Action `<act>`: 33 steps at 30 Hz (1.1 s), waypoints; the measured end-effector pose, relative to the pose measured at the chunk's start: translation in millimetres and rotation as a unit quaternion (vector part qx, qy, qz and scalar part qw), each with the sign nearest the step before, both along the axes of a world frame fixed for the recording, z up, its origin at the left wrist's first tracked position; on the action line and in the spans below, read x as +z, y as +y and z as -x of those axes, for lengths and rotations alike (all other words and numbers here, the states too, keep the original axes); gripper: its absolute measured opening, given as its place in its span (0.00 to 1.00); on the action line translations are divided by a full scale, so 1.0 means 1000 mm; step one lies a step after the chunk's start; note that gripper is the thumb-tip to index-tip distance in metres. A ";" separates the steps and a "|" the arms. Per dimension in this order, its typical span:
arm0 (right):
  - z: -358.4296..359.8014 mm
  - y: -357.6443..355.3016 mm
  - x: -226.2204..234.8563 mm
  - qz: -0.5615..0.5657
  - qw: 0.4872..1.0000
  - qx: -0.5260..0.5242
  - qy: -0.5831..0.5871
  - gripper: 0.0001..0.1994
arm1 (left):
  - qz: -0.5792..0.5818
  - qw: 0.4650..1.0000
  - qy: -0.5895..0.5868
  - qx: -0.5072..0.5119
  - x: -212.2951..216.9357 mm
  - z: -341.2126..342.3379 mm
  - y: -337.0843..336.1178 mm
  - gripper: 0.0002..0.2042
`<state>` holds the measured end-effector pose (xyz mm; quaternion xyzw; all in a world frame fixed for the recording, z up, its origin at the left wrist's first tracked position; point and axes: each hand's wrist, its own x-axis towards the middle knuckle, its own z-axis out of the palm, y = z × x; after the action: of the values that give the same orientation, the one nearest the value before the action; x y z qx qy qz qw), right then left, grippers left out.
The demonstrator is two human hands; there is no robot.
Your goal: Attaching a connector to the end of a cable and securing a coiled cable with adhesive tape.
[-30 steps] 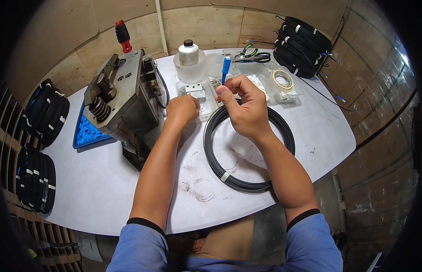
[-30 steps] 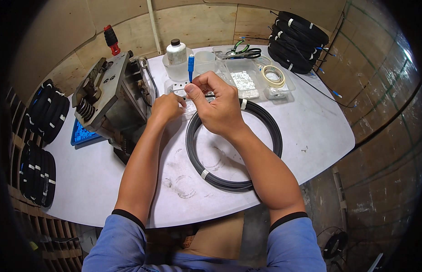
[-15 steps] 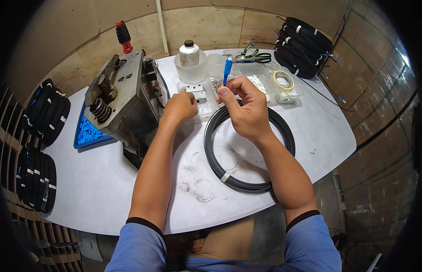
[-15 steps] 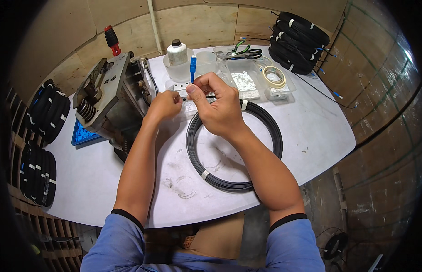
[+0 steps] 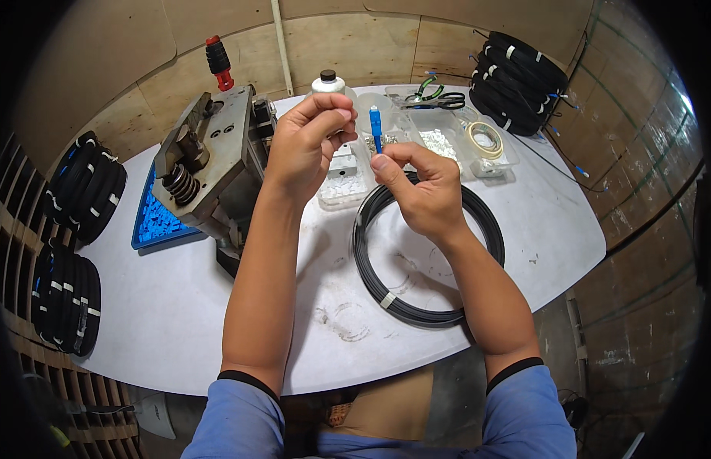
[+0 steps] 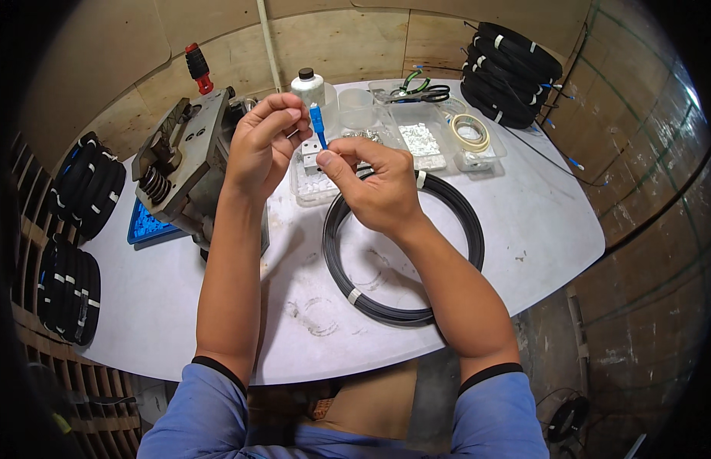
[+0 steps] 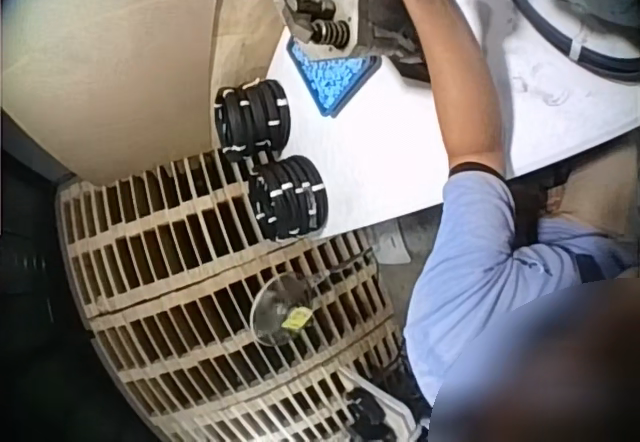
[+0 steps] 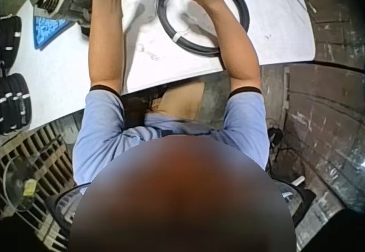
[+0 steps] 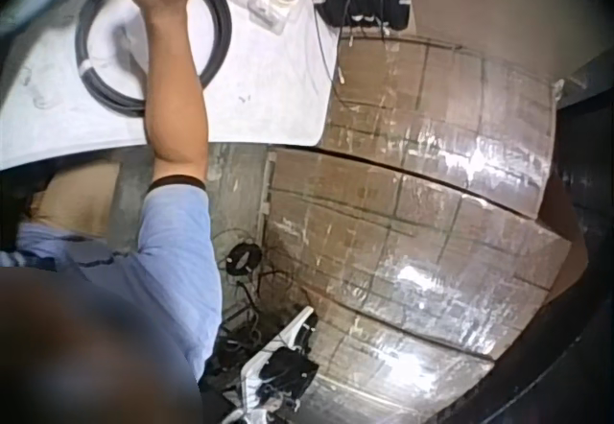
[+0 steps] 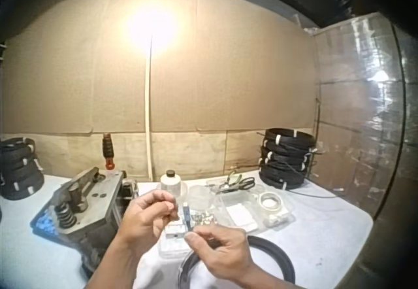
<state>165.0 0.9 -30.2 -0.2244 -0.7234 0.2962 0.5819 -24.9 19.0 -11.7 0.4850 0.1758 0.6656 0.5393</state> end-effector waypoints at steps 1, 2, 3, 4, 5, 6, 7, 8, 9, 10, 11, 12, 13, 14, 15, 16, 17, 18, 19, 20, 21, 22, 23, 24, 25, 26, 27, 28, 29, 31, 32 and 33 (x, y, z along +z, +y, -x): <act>0.000 0.001 0.001 0.001 1.000 -0.004 -0.004 0.07 | 0.017 0.999 -0.013 0.026 0.000 -0.001 0.000 0.07; 0.000 0.002 0.002 0.000 1.000 -0.005 -0.009 0.07 | 0.017 0.999 -0.013 0.026 0.001 -0.003 0.000 0.07; 0.000 0.003 0.002 0.000 1.000 -0.005 -0.009 0.07 | 0.033 0.998 0.005 0.055 0.001 -0.003 0.001 0.07; -0.001 0.003 0.002 -0.002 1.000 -0.005 -0.009 0.07 | 0.049 0.995 0.024 0.083 0.001 -0.004 0.001 0.08; -0.001 0.002 0.002 -0.001 1.000 -0.006 -0.009 0.07 | 0.051 0.995 0.023 0.083 0.002 -0.005 0.000 0.08; -0.001 0.001 0.002 0.001 1.000 -0.006 -0.010 0.07 | 0.048 0.993 0.050 0.094 0.003 -0.007 -0.001 0.08; -0.001 0.000 0.002 0.007 1.000 -0.002 -0.009 0.07 | 0.044 0.991 0.076 0.104 0.003 -0.008 -0.001 0.08; -0.001 0.001 0.003 0.009 1.000 0.001 -0.008 0.07 | 0.043 0.991 0.077 0.103 0.002 -0.008 0.000 0.08; -0.001 0.002 0.003 0.008 1.000 0.000 -0.008 0.07 | 0.032 0.990 0.094 0.099 0.001 -0.009 0.001 0.08; -0.002 0.003 0.001 0.006 1.000 0.001 -0.010 0.07 | 0.021 0.989 0.111 0.096 0.000 -0.010 0.001 0.09; -0.002 0.004 0.000 0.008 1.000 0.003 -0.013 0.07 | 0.022 0.989 0.112 0.095 0.000 -0.012 0.000 0.09; -0.002 0.003 0.000 0.008 1.000 0.002 -0.013 0.07 | 0.018 0.988 0.119 0.096 0.002 -0.014 -0.002 0.09; -0.002 0.002 0.001 0.010 1.000 -0.001 -0.013 0.07 | 0.015 0.987 0.126 0.098 0.002 -0.015 -0.002 0.09; -0.002 0.002 0.002 0.011 1.000 -0.003 -0.013 0.07 | 0.014 0.987 0.126 0.097 0.002 -0.014 -0.002 0.09; -0.002 0.002 0.003 0.010 1.000 -0.004 -0.014 0.07 | 0.017 0.979 0.174 0.107 0.000 -0.010 0.000 0.09; -0.003 0.002 0.003 0.011 1.000 -0.005 -0.012 0.07 | 0.020 0.968 0.221 0.116 -0.003 -0.007 0.002 0.09; -0.003 0.002 0.003 0.012 1.000 -0.005 -0.010 0.07 | 0.020 0.968 0.221 0.117 -0.006 -0.005 0.003 0.09; -0.003 0.002 0.002 0.011 1.000 -0.005 -0.010 0.07 | 0.011 0.924 0.339 0.175 -0.011 -0.004 0.005 0.09; -0.004 0.003 0.001 0.013 1.000 -0.004 -0.008 0.07 | 0.003 0.862 0.451 0.229 -0.017 -0.003 0.008 0.08; -0.003 0.003 0.001 0.014 1.000 -0.002 -0.005 0.06 | 0.003 0.862 0.452 0.231 -0.024 -0.001 0.009 0.08; -0.003 0.003 0.002 0.013 1.000 -0.002 -0.005 0.06 | 0.016 0.811 0.536 0.235 -0.032 0.000 0.012 0.08; -0.002 0.003 0.002 0.010 1.000 0.002 -0.006 0.06 | 0.029 0.752 0.615 0.235 -0.040 0.001 0.016 0.08; -0.003 0.004 0.001 0.007 1.000 0.004 -0.007 0.06 | 0.041 0.725 0.650 0.226 -0.048 -0.001 0.019 0.09; -0.001 0.003 0.002 0.006 1.000 0.007 -0.007 0.06 | 0.053 0.694 0.683 0.220 -0.057 0.000 0.021 0.09; 0.000 0.001 0.004 0.005 1.000 0.007 -0.010 0.06 | 0.058 0.687 0.688 0.226 -0.076 0.006 0.030 0.09; -0.002 0.001 0.004 0.006 1.000 0.002 -0.015 0.06 | 0.056 0.687 0.688 0.225 -0.079 0.003 0.032 0.09; -0.003 0.001 0.004 0.005 1.000 0.000 -0.014 0.06 | 0.083 0.673 0.701 0.223 -0.082 -0.001 0.034 0.08; -0.003 0.001 0.003 0.011 1.000 0.007 -0.014 0.06 | 0.109 0.658 0.712 0.220 -0.084 -0.005 0.037 0.08; -0.003 0.001 0.004 0.017 1.000 0.016 -0.013 0.06 | 0.127 0.643 0.723 0.217 -0.084 -0.008 0.038 0.10; -0.001 0.003 0.001 0.012 1.000 0.010 -0.012 0.06 | 0.133 0.621 0.734 0.240 -0.094 -0.010 0.050 0.11; 0.000 0.004 -0.001 0.009 1.000 0.006 -0.011 0.07 | 0.141 0.598 0.744 0.263 -0.096 -0.012 0.053 0.12; 0.000 0.004 0.000 0.010 1.000 0.007 -0.011 0.07 | 0.142 0.598 0.743 0.263 -0.097 -0.012 0.057 0.12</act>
<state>164.7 5.3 -30.4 -0.2280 -0.7287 0.3048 0.5693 -12.6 76.3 -108.8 0.6621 0.7283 0.1545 0.0856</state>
